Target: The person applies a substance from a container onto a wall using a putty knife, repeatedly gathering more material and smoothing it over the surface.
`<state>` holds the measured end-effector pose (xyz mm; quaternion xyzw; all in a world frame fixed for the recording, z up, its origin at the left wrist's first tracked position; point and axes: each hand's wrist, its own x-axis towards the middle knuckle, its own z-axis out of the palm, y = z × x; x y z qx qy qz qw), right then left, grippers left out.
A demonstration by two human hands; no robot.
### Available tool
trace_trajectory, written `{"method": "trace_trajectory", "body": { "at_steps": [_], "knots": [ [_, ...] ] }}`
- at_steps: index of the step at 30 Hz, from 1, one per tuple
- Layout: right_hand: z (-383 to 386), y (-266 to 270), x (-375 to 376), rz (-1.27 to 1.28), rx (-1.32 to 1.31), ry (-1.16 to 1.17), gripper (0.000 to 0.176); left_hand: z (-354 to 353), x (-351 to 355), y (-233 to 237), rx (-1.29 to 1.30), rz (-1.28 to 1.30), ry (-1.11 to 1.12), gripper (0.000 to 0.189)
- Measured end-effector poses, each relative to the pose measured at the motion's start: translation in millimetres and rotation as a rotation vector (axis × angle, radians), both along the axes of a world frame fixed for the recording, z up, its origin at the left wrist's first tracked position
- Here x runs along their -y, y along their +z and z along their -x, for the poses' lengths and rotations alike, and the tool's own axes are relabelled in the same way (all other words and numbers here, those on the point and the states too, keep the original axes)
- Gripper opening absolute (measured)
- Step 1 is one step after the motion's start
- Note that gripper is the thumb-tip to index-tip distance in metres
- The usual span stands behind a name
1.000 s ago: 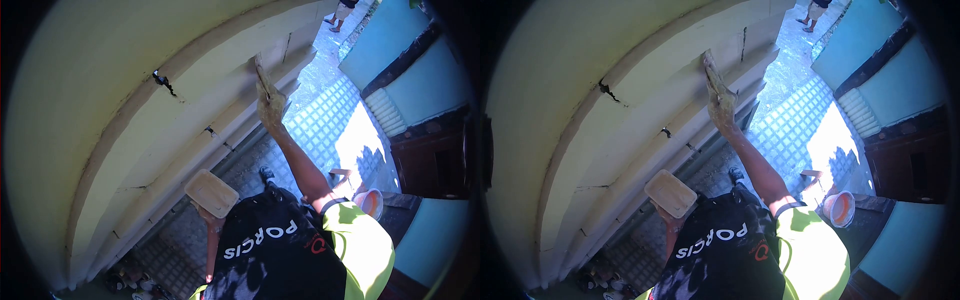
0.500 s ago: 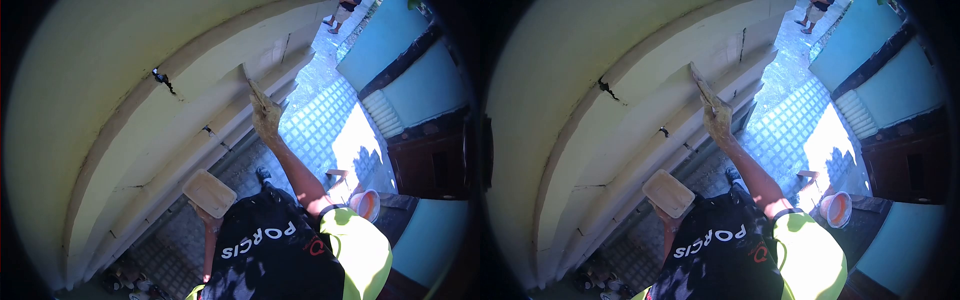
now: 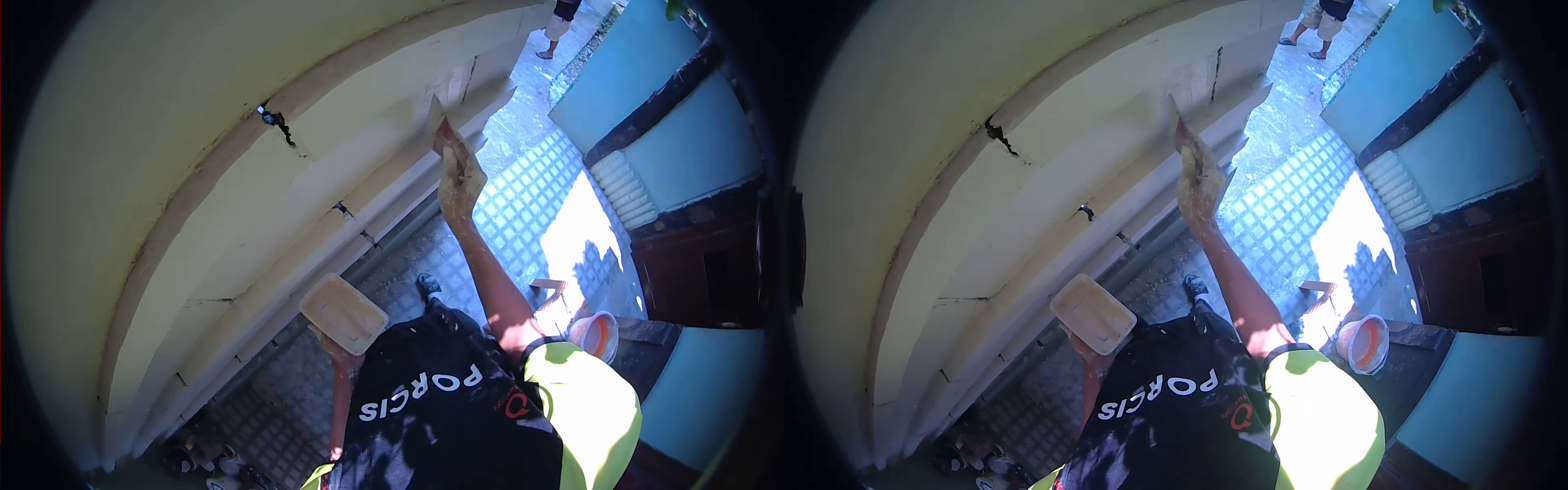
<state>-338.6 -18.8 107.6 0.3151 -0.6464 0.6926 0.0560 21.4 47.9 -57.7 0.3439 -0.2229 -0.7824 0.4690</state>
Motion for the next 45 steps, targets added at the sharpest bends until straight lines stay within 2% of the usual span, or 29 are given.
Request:
{"method": "trace_trajectory", "body": {
  "at_steps": [2, 5, 8, 11, 14, 15, 20, 21, 23, 26, 28, 29, 31, 34, 36, 39, 42, 43, 45],
  "knots": [
    [29, 4, 10, 0.022, 0.019, -0.107, 0.032, -2, -1, 2, -0.013, 0.003, 0.001, 0.079],
    [38, -4, 39, 0.027, -0.087, -0.084, 0.031, -1, 0, 3, -0.038, -0.015, 0.006, 0.081],
    [-15, 10, 26, -0.067, -0.038, 0.016, 0.03, -2, 1, 2, -0.084, -0.034, 0.007, 0.082],
    [-28, 3, 5, -0.052, -0.112, 0.185, 0.03, -1, -1, 5, -0.034, 0.007, 0.013, 0.082],
    [7, 17, 15, 0.083, 0.015, 0.011, 0.03, -3, 1, 3, -0.085, -0.057, 0.025, 0.082],
    [21, 25, 22, 0.082, -0.076, -0.095, 0.033, -4, 0, 4, -0.071, -0.048, 0.015, 0.082],
    [-2, 41, 31, -0.153, -0.099, 0.073, 0.037, -2, -2, 8, -0.058, 0.004, 0.001, 0.082],
    [-9, 31, 28, -0.061, -0.258, 0.115, 0.037, 0, -1, 9, -0.054, 0.01, 0.006, 0.082],
    [-13, 21, 20, 0.027, -0.394, 0.143, 0.037, 2, -2, 10, -0.043, 0.019, 0.012, 0.082],
    [-6, 24, 14, 0.045, -0.245, 0.039, 0.037, 1, -1, 8, -0.101, -0.052, 0.017, 0.082],
    [3, 41, 25, 0.088, -0.036, -0.115, 0.037, 3, -1, 16, -0.129, -0.076, 0.025, 0.082],
    [9, 39, 31, -0.043, 0.023, -0.085, 0.037, 4, -1, 19, -0.143, -0.086, 0.029, 0.082],
    [-4, 22, 47, -0.049, -0.103, -0.028, 0.038, 0, 0, 11, -0.136, -0.085, 0.026, 0.082],
    [-31, 21, 47, 0.092, -0.29, 0.091, 0.037, -1, -1, 9, -0.061, -0.052, 0.024, 0.081],
    [-35, 17, 23, 0.058, -0.225, 0.262, 0.037, 1, -2, 13, -0.009, -0.009, 0.022, 0.08],
    [-8, 14, 17, 0.116, 0.054, 0.103, 0.035, 5, -2, 27, 0.01, 0.019, 0.027, 0.077],
    [17, 29, 35, 0.144, -0.029, -0.027, 0.033, 10, -2, 38, -0.03, -0.024, 0.051, 0.074],
    [13, 30, 44, 0.167, -0.145, -0.067, 0.033, 12, -3, 45, -0.034, -0.019, 0.052, 0.073],
    [-12, 30, 36, -0.057, -0.075, 0.042, 0.034, 8, -3, 45, -0.011, -0.017, 0.059, 0.072]
  ]
}}
